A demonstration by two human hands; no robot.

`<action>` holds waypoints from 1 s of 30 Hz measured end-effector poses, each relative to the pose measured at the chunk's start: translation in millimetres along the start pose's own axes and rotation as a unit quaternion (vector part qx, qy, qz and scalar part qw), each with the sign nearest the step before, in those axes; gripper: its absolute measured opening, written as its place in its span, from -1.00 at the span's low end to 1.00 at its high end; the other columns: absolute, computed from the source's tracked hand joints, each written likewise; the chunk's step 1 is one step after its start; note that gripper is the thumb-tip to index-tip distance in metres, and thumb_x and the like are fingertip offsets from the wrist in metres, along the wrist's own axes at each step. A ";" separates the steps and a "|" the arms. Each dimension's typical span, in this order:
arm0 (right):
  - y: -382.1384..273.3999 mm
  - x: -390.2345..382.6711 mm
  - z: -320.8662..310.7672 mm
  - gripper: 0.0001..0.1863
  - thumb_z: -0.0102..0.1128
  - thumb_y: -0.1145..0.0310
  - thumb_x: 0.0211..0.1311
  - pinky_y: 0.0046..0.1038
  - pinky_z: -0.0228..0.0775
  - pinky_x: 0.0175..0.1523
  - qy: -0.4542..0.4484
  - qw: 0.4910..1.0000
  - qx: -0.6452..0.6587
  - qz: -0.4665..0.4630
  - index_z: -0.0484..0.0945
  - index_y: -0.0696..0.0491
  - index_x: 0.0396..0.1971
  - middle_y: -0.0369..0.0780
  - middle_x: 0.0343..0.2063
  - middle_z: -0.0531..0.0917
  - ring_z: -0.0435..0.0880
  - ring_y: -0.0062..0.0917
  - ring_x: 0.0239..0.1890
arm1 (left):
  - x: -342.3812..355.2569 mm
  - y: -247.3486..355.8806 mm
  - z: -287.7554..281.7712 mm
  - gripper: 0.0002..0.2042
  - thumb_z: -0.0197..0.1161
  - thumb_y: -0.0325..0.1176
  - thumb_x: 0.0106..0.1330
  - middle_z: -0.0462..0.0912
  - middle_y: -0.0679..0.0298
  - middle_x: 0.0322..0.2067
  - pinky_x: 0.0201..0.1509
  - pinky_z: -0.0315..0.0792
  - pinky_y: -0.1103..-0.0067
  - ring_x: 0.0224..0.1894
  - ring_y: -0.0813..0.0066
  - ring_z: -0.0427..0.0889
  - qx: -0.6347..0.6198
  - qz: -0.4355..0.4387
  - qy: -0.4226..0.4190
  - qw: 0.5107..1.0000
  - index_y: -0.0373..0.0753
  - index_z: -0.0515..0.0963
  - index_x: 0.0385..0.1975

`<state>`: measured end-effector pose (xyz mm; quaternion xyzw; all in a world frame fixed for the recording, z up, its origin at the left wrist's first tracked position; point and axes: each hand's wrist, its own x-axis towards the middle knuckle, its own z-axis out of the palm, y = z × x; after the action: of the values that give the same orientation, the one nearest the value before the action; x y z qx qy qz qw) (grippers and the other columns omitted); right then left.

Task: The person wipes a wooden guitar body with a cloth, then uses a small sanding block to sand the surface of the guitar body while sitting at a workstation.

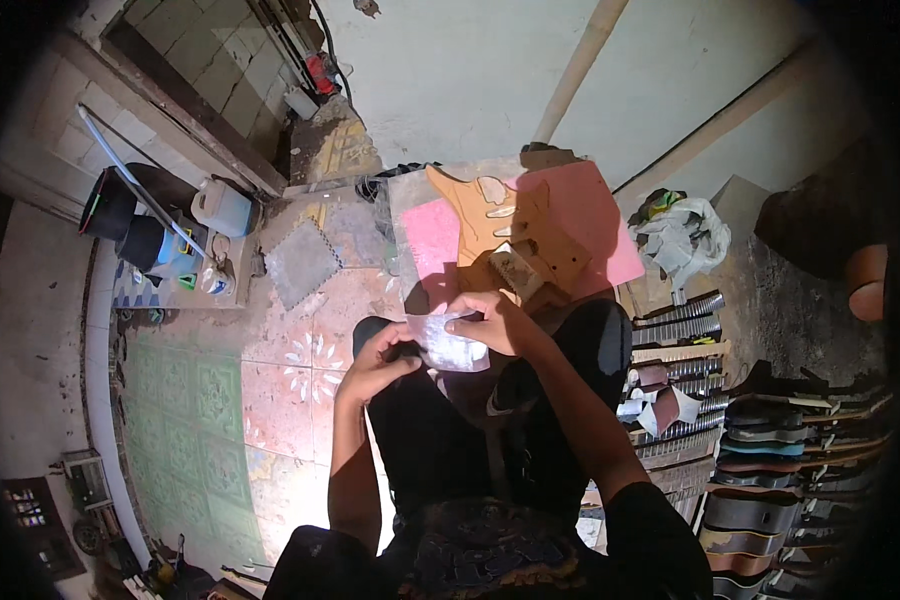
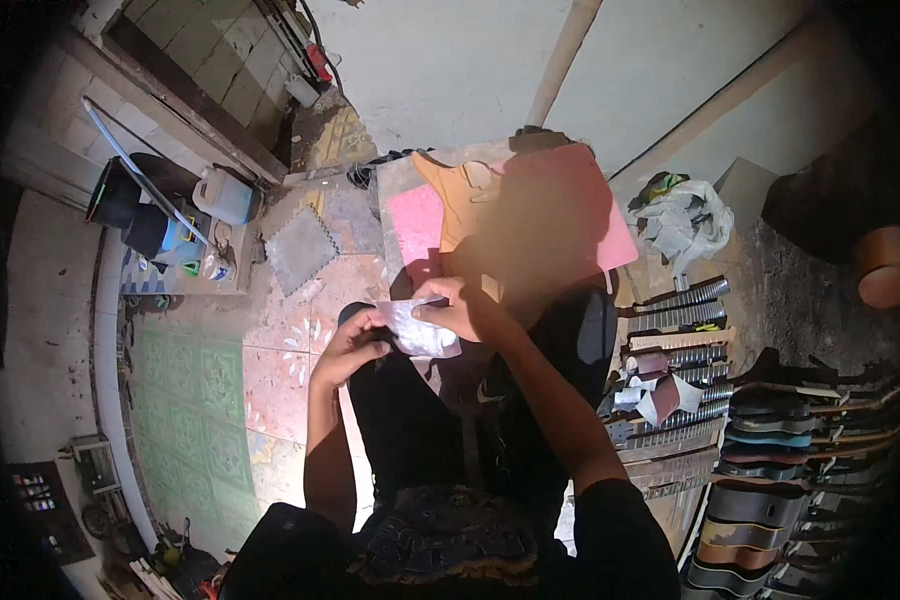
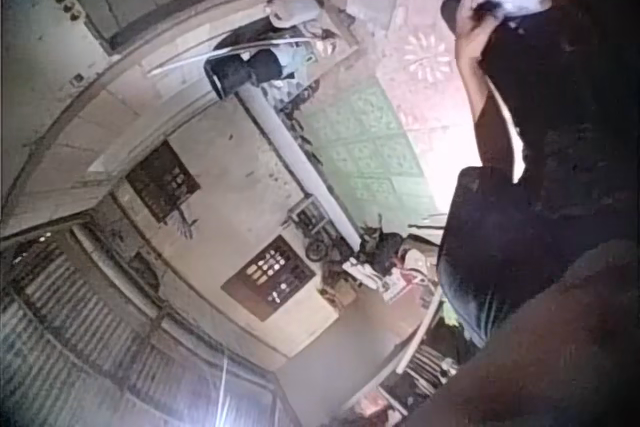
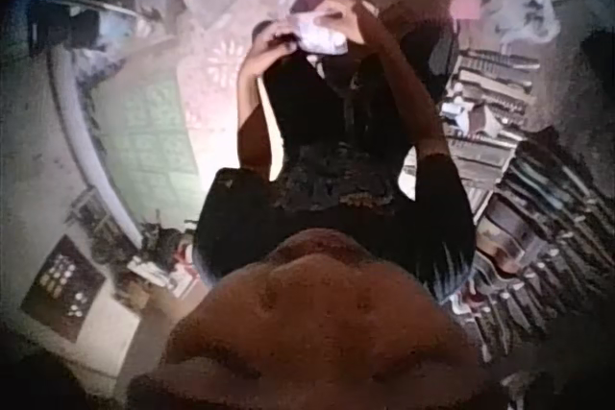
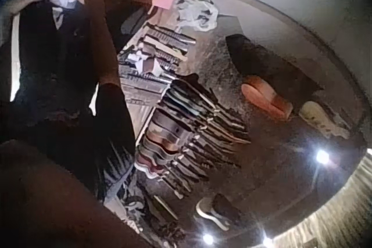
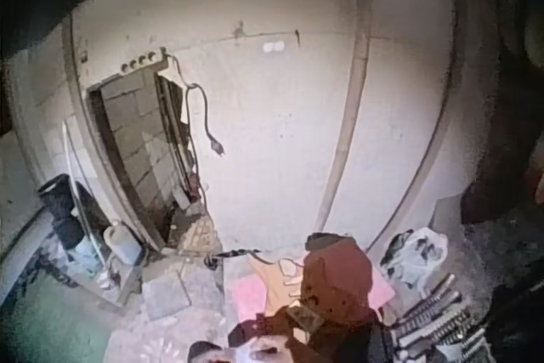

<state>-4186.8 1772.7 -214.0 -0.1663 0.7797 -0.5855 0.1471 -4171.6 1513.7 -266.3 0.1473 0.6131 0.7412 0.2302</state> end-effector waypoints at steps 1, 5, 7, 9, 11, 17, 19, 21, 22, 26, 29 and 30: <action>-0.7 -1.0 -0.6 -0.77 0.34 0.41 0.22 -0.51 0.48 -0.08 -0.003 1.000 0.004 0.004 0.65 0.19 -0.16 -0.19 -0.28 0.74 0.67 -0.62 -0.22 | 2.1 -2.0 -3.3 -0.46 0.26 -0.66 0.19 0.55 0.35 -0.11 0.15 0.40 0.53 -0.01 0.54 0.53 0.046 0.033 0.013 0.998 -0.20 0.38 0.20; 1.4 -5.6 3.3 -0.78 0.36 0.40 0.21 -0.51 0.48 -0.09 -0.001 1.000 -0.024 0.003 0.65 0.20 -0.21 -0.19 -0.30 0.74 0.66 -0.63 -0.24 | 18.9 5.0 20.4 -0.71 0.38 -0.56 0.23 0.63 0.41 -0.29 -0.13 0.47 0.66 -0.24 0.68 0.57 0.073 0.020 0.091 0.993 -0.30 0.58 -0.05; 0.3 -6.4 5.7 -0.80 0.34 0.40 0.22 -0.51 0.47 -0.11 0.031 0.999 -0.023 -0.018 0.66 0.20 -0.22 -0.18 -0.32 0.74 0.66 -0.62 -0.26 | 21.6 5.7 25.3 -0.82 0.42 -0.51 0.22 0.68 0.39 -0.36 -0.23 0.48 0.69 -0.34 0.72 0.58 0.104 0.035 0.128 0.986 -0.33 0.66 -0.20; 1.9 -6.1 4.4 -0.81 0.33 0.40 0.22 -0.51 0.47 -0.14 0.056 0.997 -0.047 -0.030 0.66 0.20 -0.24 -0.17 -0.35 0.73 0.66 -0.61 -0.29 | 25.5 3.1 27.2 -0.83 0.41 -0.53 0.22 0.70 0.36 -0.36 -0.21 0.49 0.69 -0.32 0.71 0.59 0.101 0.044 0.135 0.985 -0.34 0.66 -0.21; 5.0 -5.8 2.5 -0.82 0.31 0.40 0.21 -0.50 0.46 -0.18 0.072 0.993 -0.090 -0.034 0.66 0.20 -0.27 -0.16 -0.40 0.72 0.66 -0.60 -0.33 | 27.9 3.9 32.7 -0.84 0.42 -0.53 0.21 0.71 0.34 -0.35 -0.20 0.51 0.68 -0.32 0.71 0.60 0.091 0.050 0.140 0.985 -0.34 0.68 -0.22; 0.1 -3.6 5.9 -0.84 0.30 0.43 0.09 -0.43 0.47 -0.25 0.083 0.989 -0.114 -0.035 0.66 0.19 -0.35 -0.15 -0.48 0.69 0.67 -0.50 -0.40 | 32.1 11.9 40.0 -0.85 0.43 -0.50 0.18 0.76 0.29 -0.36 -0.20 0.53 0.68 -0.32 0.71 0.64 0.142 0.054 0.122 0.981 -0.34 0.72 -0.25; 6.0 0.1 8.9 -0.84 0.32 0.42 0.07 -0.41 0.48 -0.25 0.079 0.983 -0.158 -0.054 0.65 0.18 -0.37 -0.14 -0.47 0.69 0.69 -0.44 -0.40 | 34.2 7.7 37.0 -0.85 0.41 -0.50 0.18 0.77 0.27 -0.36 -0.20 0.54 0.67 -0.32 0.70 0.65 0.160 0.056 0.120 0.978 -0.34 0.72 -0.25; 12.0 3.5 12.8 -0.84 0.34 0.41 0.04 -0.39 0.48 -0.24 0.080 0.974 -0.199 -0.069 0.64 0.17 -0.39 -0.13 -0.46 0.69 0.69 -0.38 -0.39 | 35.7 1.6 31.9 -0.85 0.39 -0.50 0.18 0.78 0.26 -0.36 -0.20 0.55 0.65 -0.32 0.68 0.68 0.172 0.047 0.113 0.977 -0.34 0.72 -0.26; 14.3 4.8 14.9 -0.84 0.34 0.40 0.04 -0.39 0.48 -0.24 0.082 0.969 -0.218 -0.076 0.63 0.16 -0.40 -0.12 -0.46 0.69 0.70 -0.34 -0.39 | 36.6 -1.6 30.9 -0.85 0.37 -0.50 0.18 0.78 0.24 -0.37 -0.21 0.55 0.64 -0.33 0.67 0.69 0.186 0.054 0.116 0.974 -0.34 0.72 -0.26; 20.6 10.0 17.7 -0.80 0.36 0.37 0.01 -0.35 0.49 -0.23 0.086 0.973 -0.206 -0.054 0.61 0.16 -0.40 -0.09 -0.45 0.68 0.70 -0.25 -0.34 | 39.9 -1.8 31.3 -0.84 0.33 -0.48 0.19 0.77 0.15 -0.38 -0.25 0.56 0.60 -0.38 0.60 0.72 0.252 0.066 0.107 0.959 -0.35 0.71 -0.25; 20.1 13.0 16.2 -0.78 0.35 0.33 0.02 -0.33 0.49 -0.22 0.082 0.969 -0.225 -0.062 0.61 0.15 -0.39 -0.09 -0.43 0.68 0.70 -0.24 -0.32 | 39.8 3.1 36.1 -0.90 0.31 -0.49 0.18 0.71 0.08 -0.46 -0.37 0.52 0.53 -0.50 0.44 0.70 0.287 0.092 0.117 0.946 -0.36 0.66 -0.34; 22.2 14.9 16.5 -0.78 0.35 0.32 0.02 -0.33 0.49 -0.23 0.081 0.966 -0.236 -0.066 0.61 0.15 -0.39 -0.09 -0.44 0.68 0.70 -0.25 -0.33 | 40.2 4.6 36.4 -0.92 0.32 -0.49 0.17 0.68 0.08 -0.48 -0.39 0.51 0.50 -0.52 0.37 0.68 0.308 0.100 0.119 0.939 -0.35 0.64 -0.38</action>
<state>-4195.1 1757.8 -240.4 -0.1992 0.8925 -0.4047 0.0007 -4188.3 1564.7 -257.0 0.1823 0.8165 0.5473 0.0234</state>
